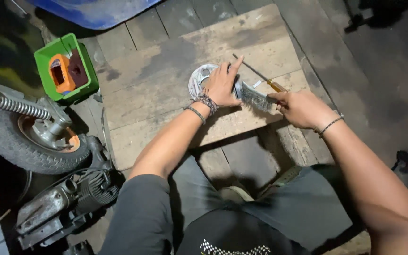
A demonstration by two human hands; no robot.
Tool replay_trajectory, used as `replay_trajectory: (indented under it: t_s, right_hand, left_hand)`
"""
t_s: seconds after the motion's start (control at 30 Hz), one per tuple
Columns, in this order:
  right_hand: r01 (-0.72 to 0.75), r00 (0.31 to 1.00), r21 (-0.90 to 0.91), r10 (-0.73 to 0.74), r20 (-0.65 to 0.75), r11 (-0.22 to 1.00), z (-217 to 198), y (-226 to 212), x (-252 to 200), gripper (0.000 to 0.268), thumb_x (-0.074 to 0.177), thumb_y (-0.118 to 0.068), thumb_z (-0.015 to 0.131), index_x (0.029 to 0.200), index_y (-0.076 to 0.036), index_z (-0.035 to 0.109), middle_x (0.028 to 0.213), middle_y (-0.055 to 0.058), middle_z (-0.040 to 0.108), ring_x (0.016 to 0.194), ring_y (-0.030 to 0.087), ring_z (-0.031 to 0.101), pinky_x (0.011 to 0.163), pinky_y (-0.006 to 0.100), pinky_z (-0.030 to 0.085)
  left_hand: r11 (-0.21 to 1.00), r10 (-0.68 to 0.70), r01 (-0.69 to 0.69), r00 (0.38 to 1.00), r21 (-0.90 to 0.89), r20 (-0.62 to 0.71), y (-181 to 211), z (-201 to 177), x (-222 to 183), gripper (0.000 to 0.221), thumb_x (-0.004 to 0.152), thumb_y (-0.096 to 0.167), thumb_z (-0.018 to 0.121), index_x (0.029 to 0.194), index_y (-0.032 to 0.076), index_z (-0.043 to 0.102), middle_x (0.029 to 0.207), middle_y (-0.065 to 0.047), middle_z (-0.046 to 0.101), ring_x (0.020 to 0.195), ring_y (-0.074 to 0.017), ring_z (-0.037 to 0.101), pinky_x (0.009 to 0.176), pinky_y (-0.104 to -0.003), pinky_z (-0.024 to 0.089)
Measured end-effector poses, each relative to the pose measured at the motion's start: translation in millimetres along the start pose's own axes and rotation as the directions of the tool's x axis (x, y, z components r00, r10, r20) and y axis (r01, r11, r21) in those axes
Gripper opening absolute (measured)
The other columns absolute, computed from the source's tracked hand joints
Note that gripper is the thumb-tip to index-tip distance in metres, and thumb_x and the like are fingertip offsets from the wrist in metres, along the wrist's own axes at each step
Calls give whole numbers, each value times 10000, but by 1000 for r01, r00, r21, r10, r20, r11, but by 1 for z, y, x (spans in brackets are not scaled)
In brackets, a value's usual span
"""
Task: A person is repairing a motorcycle brake assembly by using a screwdriver to install a tension spring onto a brake shoe.
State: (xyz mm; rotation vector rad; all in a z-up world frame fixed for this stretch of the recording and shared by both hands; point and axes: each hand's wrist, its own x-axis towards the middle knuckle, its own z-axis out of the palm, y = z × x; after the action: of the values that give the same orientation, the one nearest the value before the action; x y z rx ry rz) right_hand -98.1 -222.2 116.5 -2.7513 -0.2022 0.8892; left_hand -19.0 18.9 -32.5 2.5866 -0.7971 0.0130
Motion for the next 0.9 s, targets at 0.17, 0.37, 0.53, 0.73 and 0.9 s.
replay_trajectory:
  t_s: [0.17, 0.37, 0.53, 0.73, 0.9]
  right_hand:
    - [-41, 998, 148, 32, 59, 988, 14, 15, 27, 464, 1004, -255, 515, 1463, -229, 582, 1286, 225, 710, 1256, 470, 608, 1046, 578, 486]
    - [-50, 996, 252, 31, 78, 966, -11, -7, 5, 479, 991, -183, 494, 1461, -188, 582, 1231, 255, 720, 1265, 469, 595, 1068, 572, 459]
    - [-12, 996, 121, 1, 88, 993, -5, -9, 12, 484, 974, -198, 546, 1455, -229, 600, 1243, 232, 725, 1242, 458, 622, 1046, 567, 484]
    - [64, 998, 90, -64, -4, 994, -4, -4, 33, 503, 983, -207, 553, 1486, -217, 567, 1246, 235, 714, 1238, 447, 624, 1041, 569, 478]
    - [74, 996, 58, -77, 53, 996, -6, -11, 22, 496, 938, -129, 556, 1425, -180, 636, 1157, 219, 756, 1148, 424, 694, 981, 530, 548]
  left_hand:
    - [998, 54, -55, 998, -38, -21, -4, 1, 4, 1445, 570, 521, 1003, 1636, 204, 81, 1310, -240, 459, 1201, -471, 580, 1059, -515, 453]
    - [985, 74, -78, 997, -153, -31, -11, 2, 4, 1450, 579, 493, 1028, 1640, 198, 85, 1283, -244, 450, 1190, -507, 555, 1039, -552, 456]
    - [975, 15, -25, 999, -220, -46, -19, 5, 1, 1484, 534, 525, 1034, 1646, 220, 99, 1295, -234, 456, 1220, -502, 540, 1023, -559, 468]
    - [960, -9, -17, 996, -278, -94, -23, 12, 5, 1479, 536, 519, 1044, 1646, 232, 109, 1273, -210, 447, 1207, -487, 536, 1031, -544, 462]
    - [961, -7, -3, 999, -275, -34, -14, 4, 4, 1445, 566, 438, 1042, 1643, 249, 96, 1321, -225, 417, 1267, -510, 487, 1064, -557, 452]
